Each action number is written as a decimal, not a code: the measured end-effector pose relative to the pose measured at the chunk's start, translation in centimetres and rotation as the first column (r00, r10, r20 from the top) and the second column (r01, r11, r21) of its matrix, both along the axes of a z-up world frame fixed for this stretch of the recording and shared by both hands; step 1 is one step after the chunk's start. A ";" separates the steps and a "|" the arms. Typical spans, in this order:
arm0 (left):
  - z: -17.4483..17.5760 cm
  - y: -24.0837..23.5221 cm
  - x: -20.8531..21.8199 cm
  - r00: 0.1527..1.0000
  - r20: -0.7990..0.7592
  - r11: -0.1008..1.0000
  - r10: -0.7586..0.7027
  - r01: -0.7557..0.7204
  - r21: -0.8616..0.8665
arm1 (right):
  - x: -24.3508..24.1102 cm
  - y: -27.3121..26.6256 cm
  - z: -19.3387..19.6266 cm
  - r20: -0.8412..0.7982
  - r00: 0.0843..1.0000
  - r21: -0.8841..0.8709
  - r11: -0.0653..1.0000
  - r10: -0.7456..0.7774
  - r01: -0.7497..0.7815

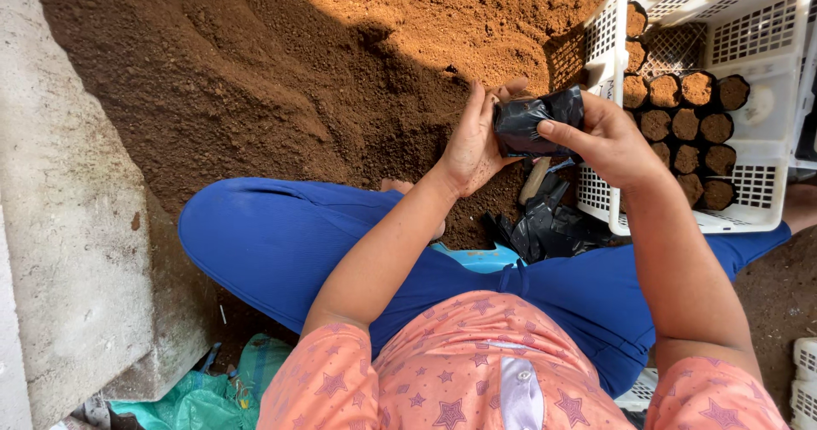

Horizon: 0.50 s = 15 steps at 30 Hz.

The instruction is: The person scoops soil from a large pile and fills small black plastic nursery pots by hand. The filled pots are placed into a white plastic crate. The person repeats this process for multiple pots.

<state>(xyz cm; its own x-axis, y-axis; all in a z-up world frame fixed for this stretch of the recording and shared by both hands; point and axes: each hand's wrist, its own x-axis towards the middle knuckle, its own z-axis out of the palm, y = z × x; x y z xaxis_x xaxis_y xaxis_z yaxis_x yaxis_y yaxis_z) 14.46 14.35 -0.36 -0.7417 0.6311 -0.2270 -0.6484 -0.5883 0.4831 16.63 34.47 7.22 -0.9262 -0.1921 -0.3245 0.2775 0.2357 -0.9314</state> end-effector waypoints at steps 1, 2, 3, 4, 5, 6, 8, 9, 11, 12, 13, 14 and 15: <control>-1.2 0.1 0.1 1.000 0.013 1.000 0.002 -0.003 0.010 | -0.2 -0.1 0.0 -0.008 1.000 0.001 1.000 -0.004 0.004; -2.5 0.4 0.0 0.999 0.039 1.000 0.015 -0.014 -0.027 | -0.3 -0.2 0.0 0.000 1.000 -0.022 1.000 -0.010 0.010; -4.0 1.2 -0.3 0.998 0.062 0.998 0.025 -0.021 -0.063 | -0.3 -0.1 0.1 0.006 1.000 -0.042 0.999 -0.019 0.020; -5.6 1.9 -0.3 0.996 0.085 0.995 0.035 -0.027 -0.098 | -0.2 0.0 0.3 0.012 1.000 -0.061 0.998 -0.028 0.029; -7.2 2.7 0.1 0.988 -0.152 0.908 -0.033 -0.034 -0.418 | -0.1 0.3 0.5 0.007 1.000 0.253 0.967 0.014 -0.015; -8.7 3.4 0.7 0.923 -0.343 0.722 -0.173 -0.118 -0.682 | 0.2 0.8 0.8 0.016 0.998 0.542 0.839 0.055 -0.055; -11.6 3.6 2.0 0.648 -0.580 0.441 -0.493 -0.388 -0.809 | 1.3 1.6 0.9 -0.138 0.970 0.805 0.593 0.199 -0.007; -12.9 3.1 3.1 0.442 -0.653 0.437 -0.616 -0.498 -0.749 | 1.9 2.0 0.7 -0.302 0.904 0.819 0.568 0.304 0.082; -14.4 2.8 3.8 0.103 -0.688 0.479 -0.718 -0.645 -0.595 | 2.6 3.0 0.1 -0.477 0.801 0.777 0.599 0.363 0.191; -14.7 2.6 3.7 -0.006 -0.697 0.507 -0.717 -0.691 -0.515 | 2.7 3.5 -0.3 -0.503 0.803 0.738 0.642 0.319 0.208; -14.8 2.4 3.5 -0.113 -0.694 0.535 -0.711 -0.727 -0.431 | 2.7 3.9 -0.8 -0.525 0.806 0.696 0.682 0.274 0.222; -14.7 2.3 2.8 0.041 -0.566 0.425 -0.823 -0.616 -0.663 | 2.4 4.1 -1.4 -0.473 0.856 0.666 0.721 0.211 0.191; -14.6 1.7 1.7 0.160 -0.390 0.282 -0.907 -0.457 -0.844 | 2.0 4.1 -2.2 -0.412 0.899 0.630 0.759 0.146 0.166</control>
